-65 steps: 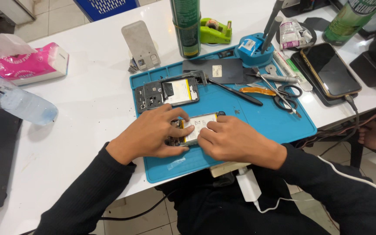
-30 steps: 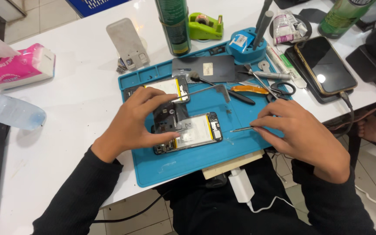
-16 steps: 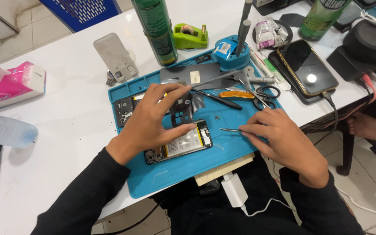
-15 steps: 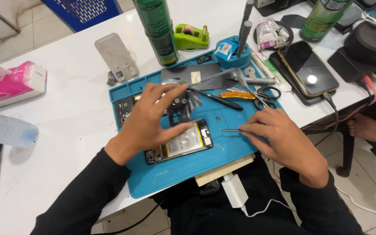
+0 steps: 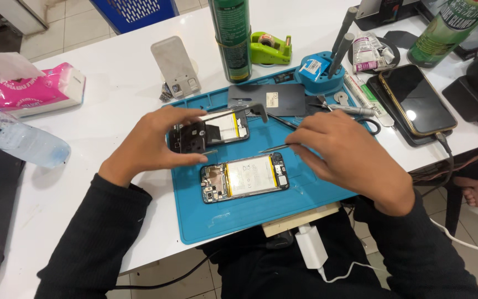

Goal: The person repairs a smartphone at a workbench. They pry open the phone's back cover, work on the internal battery and components with a spudger and screwdriver, then set the opened phone on the mat and handle another disassembled phone on the mat.

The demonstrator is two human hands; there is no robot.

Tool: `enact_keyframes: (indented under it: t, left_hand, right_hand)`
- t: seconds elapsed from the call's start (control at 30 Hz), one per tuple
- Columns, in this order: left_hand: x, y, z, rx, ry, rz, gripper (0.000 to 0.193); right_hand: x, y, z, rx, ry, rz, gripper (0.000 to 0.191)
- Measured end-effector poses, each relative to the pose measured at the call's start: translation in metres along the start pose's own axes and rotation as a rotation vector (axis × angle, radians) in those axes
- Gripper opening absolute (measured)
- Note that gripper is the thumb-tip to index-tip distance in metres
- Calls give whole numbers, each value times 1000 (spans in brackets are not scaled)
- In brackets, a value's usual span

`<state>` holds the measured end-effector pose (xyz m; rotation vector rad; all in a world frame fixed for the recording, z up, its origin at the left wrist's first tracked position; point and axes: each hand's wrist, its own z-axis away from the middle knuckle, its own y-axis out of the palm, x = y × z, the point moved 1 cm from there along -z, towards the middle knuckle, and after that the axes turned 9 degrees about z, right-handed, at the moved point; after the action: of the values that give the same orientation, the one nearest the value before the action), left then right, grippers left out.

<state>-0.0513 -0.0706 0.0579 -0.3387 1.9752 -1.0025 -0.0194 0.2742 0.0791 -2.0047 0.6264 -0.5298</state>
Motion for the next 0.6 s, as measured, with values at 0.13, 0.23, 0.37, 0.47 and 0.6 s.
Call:
enact_keyframes:
  t: [0.13,0.23,0.37,0.47,0.6]
  left_hand:
    - [-8,12,9,49,-47,-61,78]
    - [-7,15,11,83,8,-229,72]
    - [5,9,10,-76,74,-202,66]
    - [12,10,10,-85,-22,-117,69]
    - [10,9,7,-67,-82,-77,74]
  right_hand:
    - [14,14,-14,97,-54,24,12]
    - [24,21,-26,149,-107,99,8]
    - [27,15,-36,152,-68,189,4]
    - [21,8,-48,79,-32,239,11]
    - [14,-2,-66,-21,-16,259,12]
